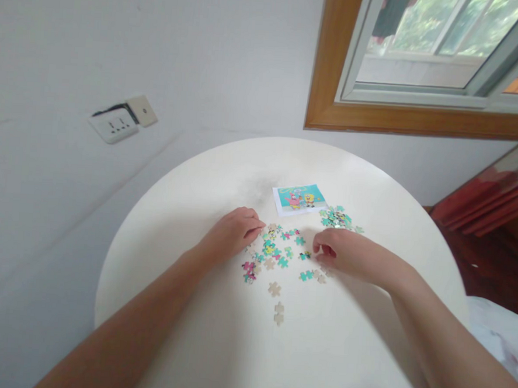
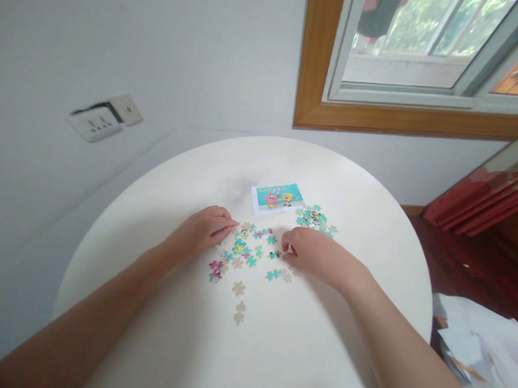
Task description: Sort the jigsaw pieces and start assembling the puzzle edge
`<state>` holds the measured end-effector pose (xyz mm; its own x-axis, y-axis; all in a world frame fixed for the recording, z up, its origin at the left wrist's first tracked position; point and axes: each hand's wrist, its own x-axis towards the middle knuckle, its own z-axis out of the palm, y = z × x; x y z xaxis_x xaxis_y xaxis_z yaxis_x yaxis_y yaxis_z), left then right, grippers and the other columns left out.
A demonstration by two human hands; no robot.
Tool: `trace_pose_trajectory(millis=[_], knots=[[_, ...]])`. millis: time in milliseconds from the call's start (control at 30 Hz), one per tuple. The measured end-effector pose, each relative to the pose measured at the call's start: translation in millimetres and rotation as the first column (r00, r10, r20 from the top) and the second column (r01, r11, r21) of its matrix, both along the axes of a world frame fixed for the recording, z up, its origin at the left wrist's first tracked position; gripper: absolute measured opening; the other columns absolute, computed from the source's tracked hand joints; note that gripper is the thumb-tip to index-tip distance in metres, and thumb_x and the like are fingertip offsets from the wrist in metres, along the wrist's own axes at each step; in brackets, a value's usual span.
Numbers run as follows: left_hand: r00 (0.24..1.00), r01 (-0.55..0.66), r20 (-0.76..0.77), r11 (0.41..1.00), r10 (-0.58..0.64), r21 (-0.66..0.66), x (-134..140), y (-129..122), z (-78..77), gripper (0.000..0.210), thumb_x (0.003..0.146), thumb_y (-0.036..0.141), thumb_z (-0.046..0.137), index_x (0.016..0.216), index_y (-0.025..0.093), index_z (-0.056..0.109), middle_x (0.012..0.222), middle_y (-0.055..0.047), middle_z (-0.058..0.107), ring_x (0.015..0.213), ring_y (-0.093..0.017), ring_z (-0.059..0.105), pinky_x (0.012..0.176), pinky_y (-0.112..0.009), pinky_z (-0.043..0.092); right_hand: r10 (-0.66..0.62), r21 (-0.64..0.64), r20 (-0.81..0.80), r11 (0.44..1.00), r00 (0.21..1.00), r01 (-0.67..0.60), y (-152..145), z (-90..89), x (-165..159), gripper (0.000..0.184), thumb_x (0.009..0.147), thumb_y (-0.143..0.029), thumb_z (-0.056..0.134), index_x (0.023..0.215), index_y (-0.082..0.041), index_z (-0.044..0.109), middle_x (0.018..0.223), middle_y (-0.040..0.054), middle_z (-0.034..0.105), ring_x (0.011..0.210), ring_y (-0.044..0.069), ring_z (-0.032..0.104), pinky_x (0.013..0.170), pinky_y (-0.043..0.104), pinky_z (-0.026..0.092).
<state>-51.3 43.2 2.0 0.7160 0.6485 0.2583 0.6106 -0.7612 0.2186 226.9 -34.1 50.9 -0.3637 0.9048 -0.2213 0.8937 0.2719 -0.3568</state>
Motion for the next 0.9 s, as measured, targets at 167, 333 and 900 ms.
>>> trace_pose_trajectory(millis=[167,333,900], knots=[[0.998,-0.009,0.053,0.995,0.014,-0.098,-6,1,5.0,0.022,0.092,0.023,0.051,0.099,0.019,0.072,0.093,-0.006,0.069,0.089,-0.019,0.062,0.083,-0.03,0.047,0.033,0.3,-0.094,0.954,0.995,-0.003,12,-17.0,-20,0.025,0.087,-0.013,0.052,0.102,-0.019,0.071,0.095,0.0069,0.067,0.081,0.017,0.061,0.073,0.028,0.043],[0.999,-0.001,0.046,0.996,0.005,-0.084,-10,0,7.8,0.019,0.087,0.025,0.06,0.099,0.018,0.073,0.093,-0.007,0.068,0.09,-0.021,0.063,0.083,-0.031,0.049,0.168,0.451,-0.07,0.884,0.983,-0.119,35,-35.6,-46,0.025,0.091,-0.018,0.055,0.11,-0.017,0.071,0.1,0.0102,0.064,0.098,0.022,0.058,0.089,0.033,0.043],[0.995,0.012,0.096,0.996,-0.003,-0.086,-8,3,-0.4,0.021,0.088,0.013,0.054,0.096,0.018,0.073,0.093,-0.007,0.067,0.09,-0.019,0.062,0.084,-0.03,0.049,0.215,0.556,-0.175,0.827,0.961,-0.084,59,-56.3,-50,0.022,0.094,-0.024,0.055,0.09,-0.017,0.075,0.093,0.0091,0.065,0.092,0.021,0.056,0.089,0.035,0.04]])
